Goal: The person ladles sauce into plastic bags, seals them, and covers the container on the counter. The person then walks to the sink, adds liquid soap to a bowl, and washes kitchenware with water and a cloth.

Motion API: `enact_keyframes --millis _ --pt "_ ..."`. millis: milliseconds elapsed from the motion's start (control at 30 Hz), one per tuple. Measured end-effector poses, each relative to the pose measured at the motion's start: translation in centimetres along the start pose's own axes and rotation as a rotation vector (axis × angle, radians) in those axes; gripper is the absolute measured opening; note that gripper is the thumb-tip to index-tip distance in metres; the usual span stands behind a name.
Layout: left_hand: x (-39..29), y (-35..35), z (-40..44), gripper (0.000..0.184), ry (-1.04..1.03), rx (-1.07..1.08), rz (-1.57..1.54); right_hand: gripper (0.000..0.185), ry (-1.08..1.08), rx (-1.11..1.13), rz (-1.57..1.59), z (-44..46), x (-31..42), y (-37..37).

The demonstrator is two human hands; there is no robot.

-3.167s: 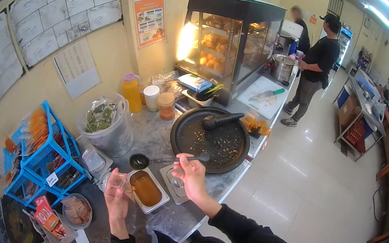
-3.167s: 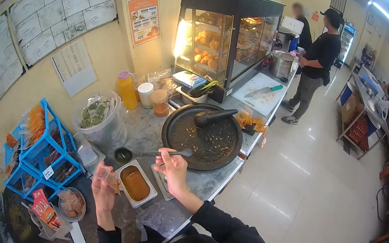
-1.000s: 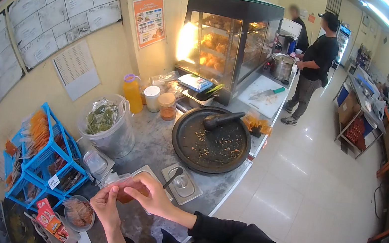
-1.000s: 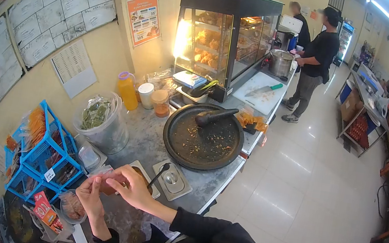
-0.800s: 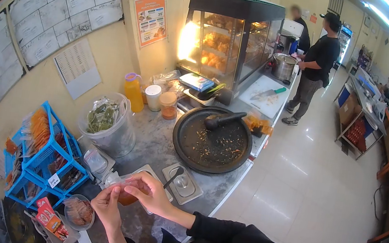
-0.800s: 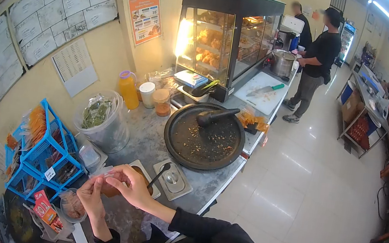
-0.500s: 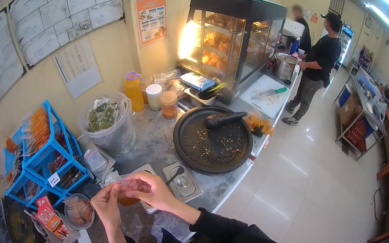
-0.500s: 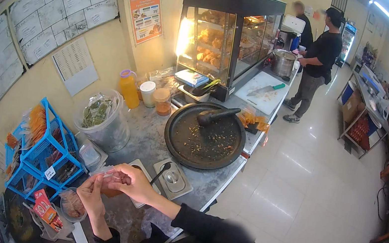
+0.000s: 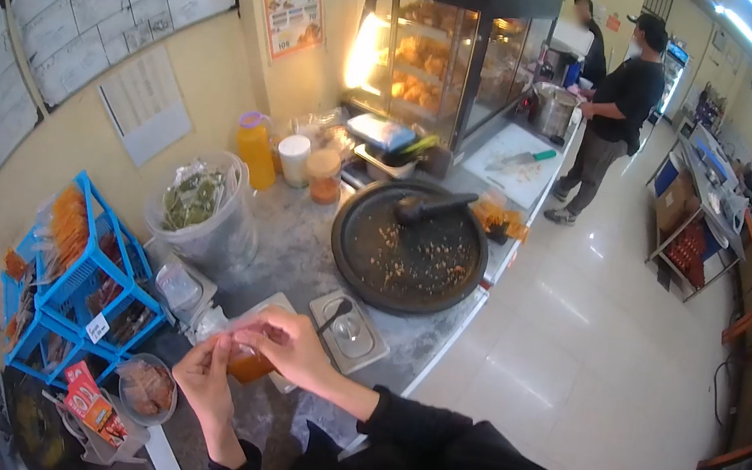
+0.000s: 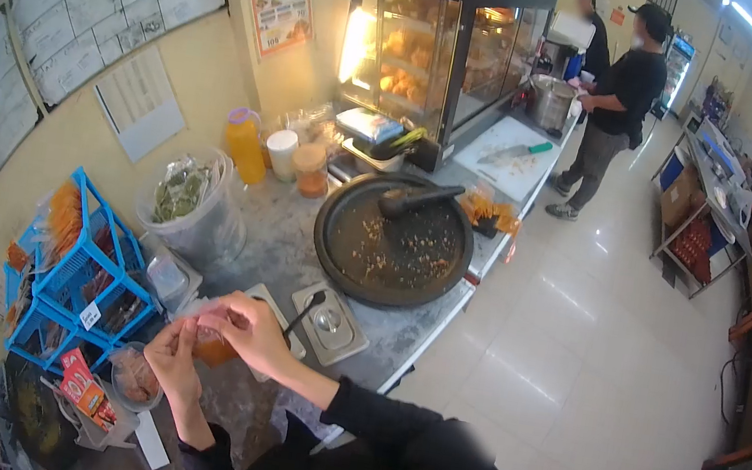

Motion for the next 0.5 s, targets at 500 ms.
enact_keyframes --millis 500 --pt "0.9 -0.6 0.3 0.009 -0.039 -0.047 -0.127 0.015 0.062 -0.027 -0.074 0.8 0.6 0.0"
Point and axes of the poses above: each hand's wrist, its own z-axis towards the middle knuckle, its own y-axis out of the back of the hand, x = y × z, the point moved 1 cm from there along z, towards the middle knuckle, and after that the axes turned 12 degrees about -x, right-handed, at the moved point
